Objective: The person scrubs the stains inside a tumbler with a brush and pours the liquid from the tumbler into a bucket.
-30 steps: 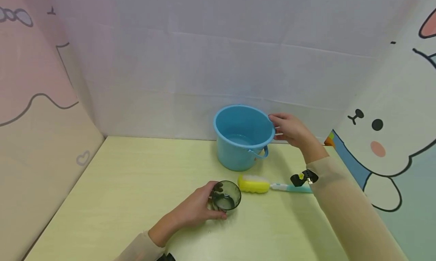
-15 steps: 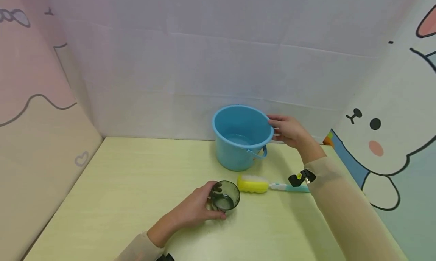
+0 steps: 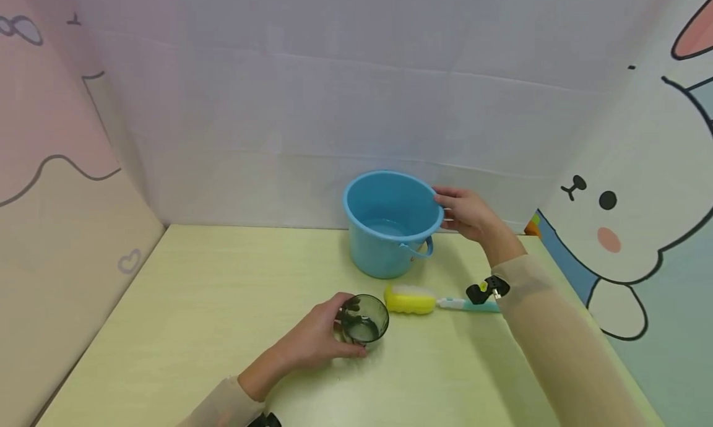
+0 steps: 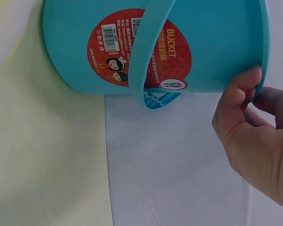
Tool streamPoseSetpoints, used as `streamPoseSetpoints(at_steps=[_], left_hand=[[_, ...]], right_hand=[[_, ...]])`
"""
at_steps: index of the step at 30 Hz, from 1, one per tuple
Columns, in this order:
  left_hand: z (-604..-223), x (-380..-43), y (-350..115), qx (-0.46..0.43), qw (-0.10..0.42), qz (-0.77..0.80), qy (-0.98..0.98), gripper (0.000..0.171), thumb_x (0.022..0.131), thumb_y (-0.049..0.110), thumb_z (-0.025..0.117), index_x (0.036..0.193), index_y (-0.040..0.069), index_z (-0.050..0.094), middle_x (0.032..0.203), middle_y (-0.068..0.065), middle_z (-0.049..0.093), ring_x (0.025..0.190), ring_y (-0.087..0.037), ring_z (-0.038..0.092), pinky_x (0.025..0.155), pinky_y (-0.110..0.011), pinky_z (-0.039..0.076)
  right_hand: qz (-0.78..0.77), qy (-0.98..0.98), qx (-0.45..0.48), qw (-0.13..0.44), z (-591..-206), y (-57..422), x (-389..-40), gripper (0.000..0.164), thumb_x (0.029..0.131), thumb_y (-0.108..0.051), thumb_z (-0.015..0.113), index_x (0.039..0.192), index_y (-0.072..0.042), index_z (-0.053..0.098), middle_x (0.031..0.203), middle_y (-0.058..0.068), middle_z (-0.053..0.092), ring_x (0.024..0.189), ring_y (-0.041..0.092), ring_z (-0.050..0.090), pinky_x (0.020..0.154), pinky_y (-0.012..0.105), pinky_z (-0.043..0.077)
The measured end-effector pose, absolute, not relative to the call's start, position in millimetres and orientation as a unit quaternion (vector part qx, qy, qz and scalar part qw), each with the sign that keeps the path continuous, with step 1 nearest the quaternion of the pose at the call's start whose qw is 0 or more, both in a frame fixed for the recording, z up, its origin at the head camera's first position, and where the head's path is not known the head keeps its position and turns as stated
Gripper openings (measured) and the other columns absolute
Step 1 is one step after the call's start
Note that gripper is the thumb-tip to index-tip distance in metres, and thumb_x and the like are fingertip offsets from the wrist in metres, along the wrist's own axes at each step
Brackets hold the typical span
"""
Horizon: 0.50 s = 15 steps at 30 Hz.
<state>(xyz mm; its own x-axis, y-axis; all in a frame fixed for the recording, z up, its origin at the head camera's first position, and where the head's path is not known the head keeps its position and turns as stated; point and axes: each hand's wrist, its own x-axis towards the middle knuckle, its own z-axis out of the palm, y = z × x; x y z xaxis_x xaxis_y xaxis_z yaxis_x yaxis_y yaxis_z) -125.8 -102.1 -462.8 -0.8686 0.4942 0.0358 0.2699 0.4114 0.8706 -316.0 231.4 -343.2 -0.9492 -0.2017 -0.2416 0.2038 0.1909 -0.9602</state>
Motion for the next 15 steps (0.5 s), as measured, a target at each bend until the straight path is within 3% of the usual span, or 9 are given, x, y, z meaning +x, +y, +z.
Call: streamPoseSetpoints(at_steps=[9,15], left_hand=[[-462.3,-126.6,-105.7,0.222,0.103,0.506,0.827,0.085,0.078,0.035,0.098,0.145,0.01,0.052,0.132,-0.005,0.067,0.119,-0.022,0.065,0.099,-0.043,0.056],[-456.7,-129.4,-110.9,0.21,0.095,0.512,0.827,0.084,0.078,0.035,0.097,0.144,0.009,0.052,0.13,-0.006,0.066,0.116,-0.022,0.066,0.098,-0.042,0.057]], right_hand=[[-0.634,0.756,-0.01,0.164,-341.0,228.2,-315.1,0.053,0.115,-0.021,0.049,0.165,-0.006,0.037,0.153,0.021,0.048,0.115,0.027,0.065,0.081,0.027,0.059],[-0.634,0.756,-0.008,0.161,-341.4,226.6,-315.6,0.053,0.115,-0.022,0.049,0.165,-0.007,0.037,0.154,0.022,0.046,0.11,0.023,0.067,0.08,0.026,0.059]])
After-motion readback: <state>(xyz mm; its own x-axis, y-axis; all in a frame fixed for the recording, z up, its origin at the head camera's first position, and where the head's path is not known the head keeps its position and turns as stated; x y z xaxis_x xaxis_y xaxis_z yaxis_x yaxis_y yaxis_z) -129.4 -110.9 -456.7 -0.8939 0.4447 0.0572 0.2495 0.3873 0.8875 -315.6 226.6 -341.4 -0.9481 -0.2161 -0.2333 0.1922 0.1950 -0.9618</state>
